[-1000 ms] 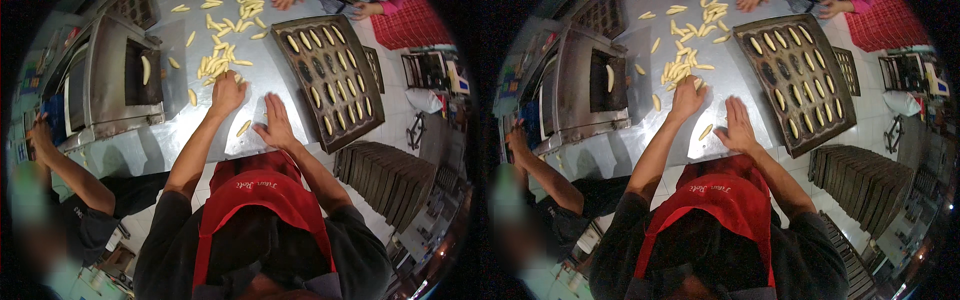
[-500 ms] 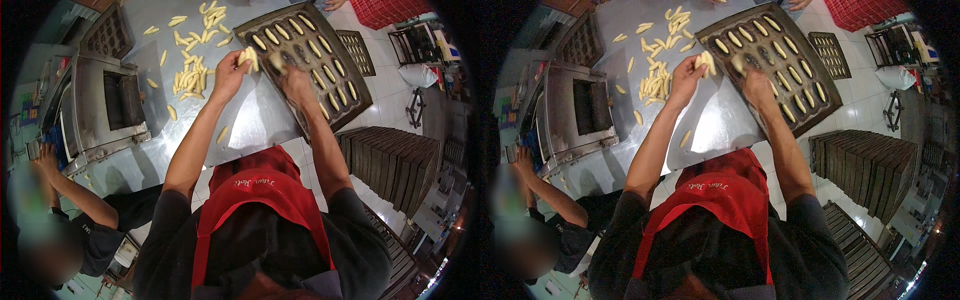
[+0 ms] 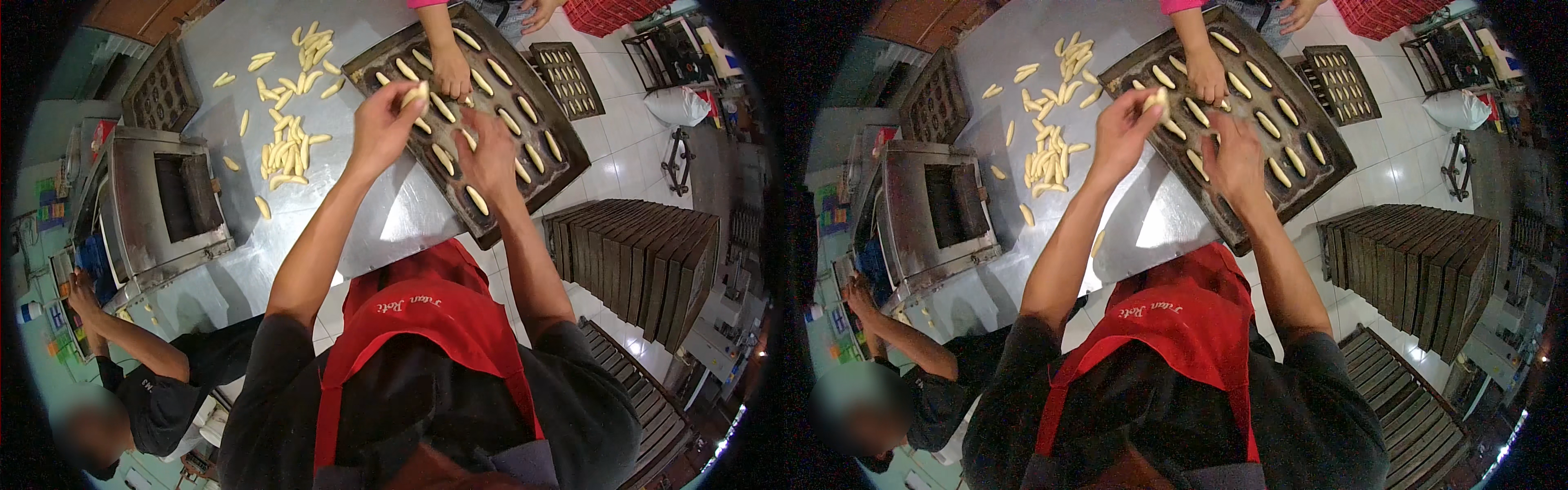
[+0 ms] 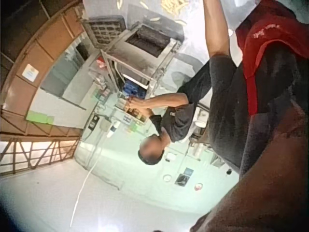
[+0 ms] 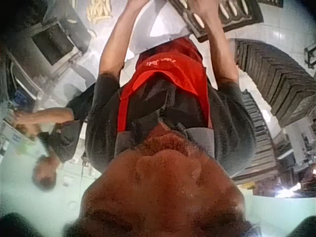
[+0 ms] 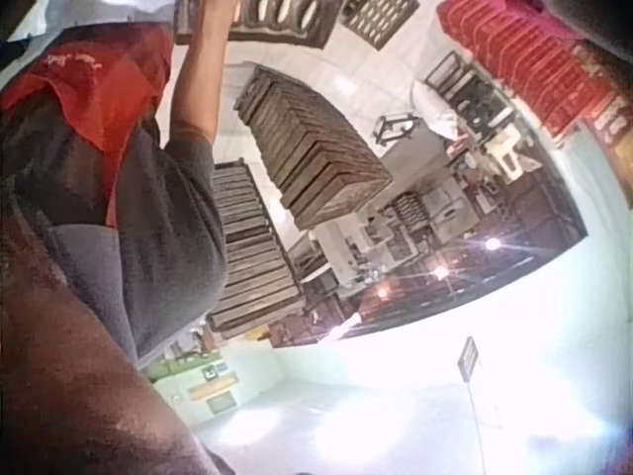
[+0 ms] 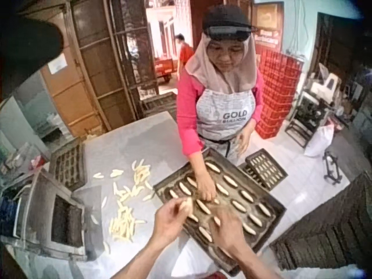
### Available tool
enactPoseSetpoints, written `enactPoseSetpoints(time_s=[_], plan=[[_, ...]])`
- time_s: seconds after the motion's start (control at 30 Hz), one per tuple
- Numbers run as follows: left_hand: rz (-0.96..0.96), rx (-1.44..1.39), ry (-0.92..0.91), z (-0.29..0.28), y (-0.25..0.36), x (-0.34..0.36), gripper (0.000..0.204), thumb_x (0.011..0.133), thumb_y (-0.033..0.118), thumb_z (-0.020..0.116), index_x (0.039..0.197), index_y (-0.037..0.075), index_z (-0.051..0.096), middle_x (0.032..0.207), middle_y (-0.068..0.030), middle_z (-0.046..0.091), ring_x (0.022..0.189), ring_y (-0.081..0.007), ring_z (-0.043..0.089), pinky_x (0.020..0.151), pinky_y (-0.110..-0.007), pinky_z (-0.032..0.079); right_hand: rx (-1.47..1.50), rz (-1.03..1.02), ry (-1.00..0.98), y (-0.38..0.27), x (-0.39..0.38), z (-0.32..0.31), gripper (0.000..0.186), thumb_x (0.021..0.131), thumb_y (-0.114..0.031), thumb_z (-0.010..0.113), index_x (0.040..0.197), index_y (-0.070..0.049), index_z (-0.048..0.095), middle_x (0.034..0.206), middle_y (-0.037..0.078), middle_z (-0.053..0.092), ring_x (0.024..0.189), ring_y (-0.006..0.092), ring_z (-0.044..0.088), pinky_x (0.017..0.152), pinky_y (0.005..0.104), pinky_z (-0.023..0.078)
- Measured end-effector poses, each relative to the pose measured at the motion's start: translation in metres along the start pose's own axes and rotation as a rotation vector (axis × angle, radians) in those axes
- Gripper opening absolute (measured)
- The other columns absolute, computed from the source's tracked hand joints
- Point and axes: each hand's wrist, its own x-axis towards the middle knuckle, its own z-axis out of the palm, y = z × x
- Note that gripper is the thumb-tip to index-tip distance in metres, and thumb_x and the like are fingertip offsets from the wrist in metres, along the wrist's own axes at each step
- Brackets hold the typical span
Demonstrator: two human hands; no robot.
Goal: Shaping dough and arranging pieces on a baking tray in a commercial bakery setting.
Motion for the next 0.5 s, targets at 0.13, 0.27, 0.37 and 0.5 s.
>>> enactPoseSetpoints(time_s=[0.13,0.27,0.37,0.5], plan=[[-0.032,0.238,0.138,-0.05,-0.001,-0.067,0.025,0.101,0.012,0.073,0.123,-0.001,0.072,0.108,-0.0111,0.075,0.097,-0.0141,0.07,0.088,-0.029,0.056,0.299,0.285,-0.218,-0.008,-0.051,-0.008,0.034,0.091,-0.008,0.076,0.123,0.0,0.066,0.101,0.025,0.073,0.092,0.0442,0.072,0.084,0.0512,0.058],[-0.307,0.548,0.124,-0.103,-0.026,-0.132,0.023,0.097,0.007,0.074,0.118,-0.001,0.073,0.107,-0.0175,0.074,0.093,-0.0281,0.072,0.086,-0.037,0.057,0.336,0.298,-0.253,-0.022,-0.087,-0.008,0.029,0.091,-0.009,0.078,0.118,0.0,0.069,0.1,0.025,0.073,0.088,0.0448,0.073,0.08,0.0502,0.058],[-0.228,0.653,-0.035,-0.115,-0.046,-0.15,0.022,0.096,0.005,0.073,0.117,-0.001,0.073,0.106,-0.0181,0.073,0.095,-0.0327,0.072,0.084,-0.04,0.057,0.337,0.343,-0.253,-0.029,-0.105,-0.01,0.031,0.091,-0.01,0.078,0.119,-0.001,0.069,0.102,0.024,0.074,0.092,0.0436,0.074,0.08,0.049,0.059],[-0.094,0.712,-0.115,-0.109,-0.055,-0.145,0.022,0.094,0.004,0.073,0.116,0.0,0.075,0.108,-0.0196,0.073,0.102,-0.0369,0.07,0.088,-0.044,0.057,0.29,0.39,-0.28,-0.044,-0.122,-0.03,0.032,0.092,-0.012,0.077,0.122,-0.001,0.068,0.106,0.023,0.074,0.096,0.0431,0.073,0.082,0.0485,0.059]])
